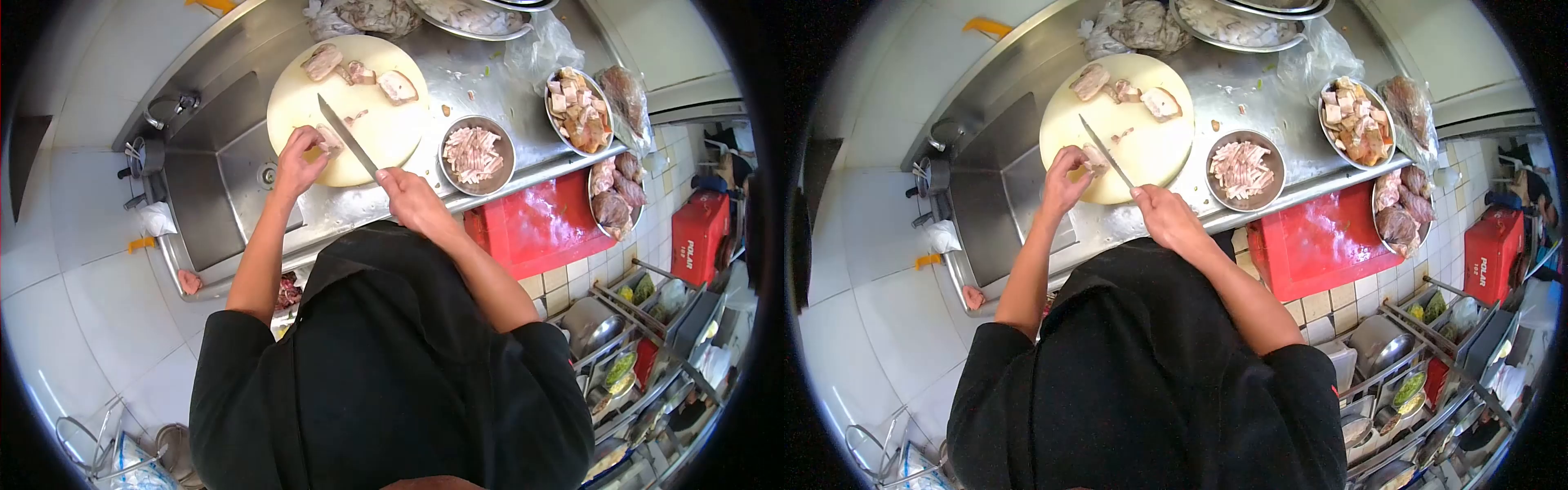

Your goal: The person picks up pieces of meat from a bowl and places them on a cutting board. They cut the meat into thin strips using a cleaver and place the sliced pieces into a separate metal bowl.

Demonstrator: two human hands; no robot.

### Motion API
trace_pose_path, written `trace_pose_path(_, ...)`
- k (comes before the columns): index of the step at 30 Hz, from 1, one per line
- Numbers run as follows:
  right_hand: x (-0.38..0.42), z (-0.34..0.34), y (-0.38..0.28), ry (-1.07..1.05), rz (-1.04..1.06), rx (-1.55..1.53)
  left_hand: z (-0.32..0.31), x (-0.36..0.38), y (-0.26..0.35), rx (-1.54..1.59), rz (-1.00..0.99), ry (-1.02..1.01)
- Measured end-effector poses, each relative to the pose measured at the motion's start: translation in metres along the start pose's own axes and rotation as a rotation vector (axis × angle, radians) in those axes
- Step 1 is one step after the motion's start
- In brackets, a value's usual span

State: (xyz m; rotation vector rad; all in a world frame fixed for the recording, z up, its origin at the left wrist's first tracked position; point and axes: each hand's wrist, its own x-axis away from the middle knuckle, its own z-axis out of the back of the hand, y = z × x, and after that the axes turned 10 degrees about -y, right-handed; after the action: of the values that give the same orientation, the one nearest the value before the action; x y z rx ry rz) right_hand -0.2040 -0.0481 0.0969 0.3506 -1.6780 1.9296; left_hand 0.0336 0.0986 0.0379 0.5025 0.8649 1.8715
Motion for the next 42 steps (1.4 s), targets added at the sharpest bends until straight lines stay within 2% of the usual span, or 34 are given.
trace_pose_path(7, 0.007, -0.007, -0.007, -0.004, 0.058, 0.118, -0.005, -0.004, 0.002, 0.015, -0.006, 0.038)
trace_pose_path(13, 0.009, -0.003, -0.018, -0.050, 0.012, 0.059, -0.010, -0.008, -0.007, 0.087, 0.008, 0.056)
trace_pose_path(16, 0.001, -0.010, -0.006, 0.036, 0.065, 0.085, -0.011, -0.009, -0.007, 0.107, 0.021, 0.057)
trace_pose_path(19, 0.003, -0.001, -0.007, -0.031, -0.014, -0.031, -0.013, -0.012, -0.007, 0.094, 0.002, 0.068)
trace_pose_path(22, 0.005, 0.002, -0.009, -0.002, -0.034, -0.087, -0.016, -0.014, -0.015, 0.085, -0.003, 0.056)
trace_pose_path(25, 0.008, 0.013, -0.022, -0.102, -0.177, -0.240, -0.015, -0.018, -0.017, 0.062, -0.003, 0.014)
trace_pose_path(31, 0.004, 0.021, -0.006, -0.152, -0.164, -0.437, -0.015, -0.020, -0.012, -0.028, -0.017, 0.045)
trace_pose_path(42, -0.022, 0.024, 0.000, -0.177, -0.109, -0.434, -0.021, -0.022, -0.022, 0.044, 0.036, 0.040)
